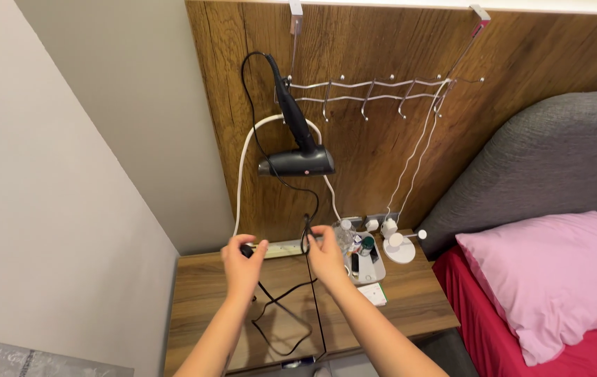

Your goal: Gathering and organizing a hair dryer and a blender or kettle base from around a bedroom into a storage container.

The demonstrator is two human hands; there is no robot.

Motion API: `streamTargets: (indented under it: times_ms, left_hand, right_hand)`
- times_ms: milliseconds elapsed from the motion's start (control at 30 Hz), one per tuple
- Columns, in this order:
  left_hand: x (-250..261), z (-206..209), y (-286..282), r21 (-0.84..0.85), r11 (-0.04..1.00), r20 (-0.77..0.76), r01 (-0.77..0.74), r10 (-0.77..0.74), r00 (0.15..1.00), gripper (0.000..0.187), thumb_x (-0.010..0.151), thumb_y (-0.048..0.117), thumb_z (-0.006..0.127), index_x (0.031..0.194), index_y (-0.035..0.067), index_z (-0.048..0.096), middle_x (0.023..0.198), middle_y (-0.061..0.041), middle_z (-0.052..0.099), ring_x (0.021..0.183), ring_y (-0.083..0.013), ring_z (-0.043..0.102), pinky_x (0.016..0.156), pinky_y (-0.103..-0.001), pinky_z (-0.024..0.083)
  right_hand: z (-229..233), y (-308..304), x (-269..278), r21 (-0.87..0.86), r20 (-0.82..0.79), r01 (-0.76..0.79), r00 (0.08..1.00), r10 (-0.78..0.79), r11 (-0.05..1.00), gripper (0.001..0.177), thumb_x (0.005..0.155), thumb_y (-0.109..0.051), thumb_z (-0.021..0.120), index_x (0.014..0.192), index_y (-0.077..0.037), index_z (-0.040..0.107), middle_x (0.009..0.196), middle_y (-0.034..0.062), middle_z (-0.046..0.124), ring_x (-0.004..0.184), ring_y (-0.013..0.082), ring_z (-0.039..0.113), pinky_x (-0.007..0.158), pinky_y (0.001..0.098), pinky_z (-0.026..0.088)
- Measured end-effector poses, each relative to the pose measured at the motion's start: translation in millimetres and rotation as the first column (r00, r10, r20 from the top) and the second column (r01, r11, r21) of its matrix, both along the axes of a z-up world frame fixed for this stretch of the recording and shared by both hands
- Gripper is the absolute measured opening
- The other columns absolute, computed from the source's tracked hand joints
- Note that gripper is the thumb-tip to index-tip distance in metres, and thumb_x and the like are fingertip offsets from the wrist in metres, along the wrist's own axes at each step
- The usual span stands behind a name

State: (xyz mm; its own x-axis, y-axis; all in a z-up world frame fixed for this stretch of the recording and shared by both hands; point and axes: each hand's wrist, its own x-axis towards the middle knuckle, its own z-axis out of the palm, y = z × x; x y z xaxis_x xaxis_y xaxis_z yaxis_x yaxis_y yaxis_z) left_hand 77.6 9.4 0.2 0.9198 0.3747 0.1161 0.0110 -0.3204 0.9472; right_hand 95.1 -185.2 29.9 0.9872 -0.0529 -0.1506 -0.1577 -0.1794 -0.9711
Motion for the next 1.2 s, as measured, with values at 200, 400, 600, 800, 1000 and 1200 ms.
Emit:
streamTargets:
  times_ms: [200,400,600,800,1000,1200]
  left_hand:
    - [25.7,-121.3,16.7,-0.116,0.949,-0.396,-0.292,0.225,0.890,0.058,0.071,0.015,0.083,0.123,0.012,0.058,0.130,-0.021,0.051,0.114,-0.0349,0.058,0.094,-0.044,0.052]
    - [21.3,-202.1,11.5,0.138,0.982,-0.255,-0.125,0.158,0.954,0.065,0.064,0.000,0.081,0.123,0.012,0.058,0.124,-0.023,0.054,0.118,-0.0416,0.052,0.099,-0.046,0.048]
    - [0.5,-310.9,16.2,0.280,0.954,-0.349,-0.103,0.201,0.915,0.060,0.068,-0.007,0.073,0.123,0.016,0.062,0.122,-0.016,0.060,0.122,-0.0401,0.055,0.103,-0.044,0.048]
    - [-19.8,-387.9,31.9,0.247,0.962,-0.636,-0.115,0.251,0.730,0.044,0.080,0.002,0.077,0.118,0.019,0.065,0.134,-0.019,0.049,0.115,-0.0391,0.058,0.105,-0.042,0.049]
    - [-18.5,-414.0,42.8,0.194,0.977,-0.575,-0.084,0.183,0.797,0.052,0.074,-0.002,0.075,0.121,0.017,0.062,0.140,-0.018,0.046,0.117,-0.0393,0.057,0.103,-0.042,0.050]
    - [17.0,-330.6,12.5,0.697,0.635,-0.461,0.333,0.041,0.887,0.035,0.085,0.008,0.067,0.117,0.024,0.067,0.136,-0.003,0.050,0.120,-0.0307,0.053,0.098,-0.047,0.049]
  right_hand:
    - [-44.6,-9.5,-7.7,-0.186,0.161,-0.195,0.961,0.226,0.963,0.028,0.098,-0.009,0.058,0.126,-0.011,0.061,0.086,0.0023,0.067,0.077,0.0098,0.059,0.069,0.0270,0.047]
    - [-46.3,-4.2,-14.4,0.107,-0.122,-0.363,0.919,0.374,0.926,0.036,0.097,-0.008,0.052,0.132,-0.011,0.062,0.093,0.0009,0.076,0.079,0.0094,0.053,0.072,0.0248,0.045]
    - [-88.2,8.5,-12.0,-0.122,-0.112,-0.347,0.936,0.334,0.930,0.027,0.094,-0.006,0.065,0.121,-0.007,0.061,0.089,0.0010,0.077,0.085,0.0066,0.069,0.079,0.0246,0.052]
    - [-177.7,12.1,1.0,-0.001,-0.092,-0.173,0.981,0.172,0.985,0.022,0.093,-0.005,0.067,0.108,-0.006,0.050,0.087,0.0032,0.079,0.077,0.0056,0.065,0.070,0.0217,0.051]
    - [-234.6,20.0,-4.4,0.028,0.117,-0.111,0.987,0.107,0.993,0.015,0.094,0.000,0.071,0.104,-0.003,0.060,0.091,0.0014,0.062,0.077,0.0071,0.057,0.068,0.0209,0.048]
    - [-231.1,37.5,9.0,-0.073,0.184,-0.092,0.977,0.104,0.993,0.012,0.091,0.002,0.072,0.099,-0.003,0.064,0.094,0.0013,0.058,0.079,0.0075,0.059,0.069,0.0216,0.052]
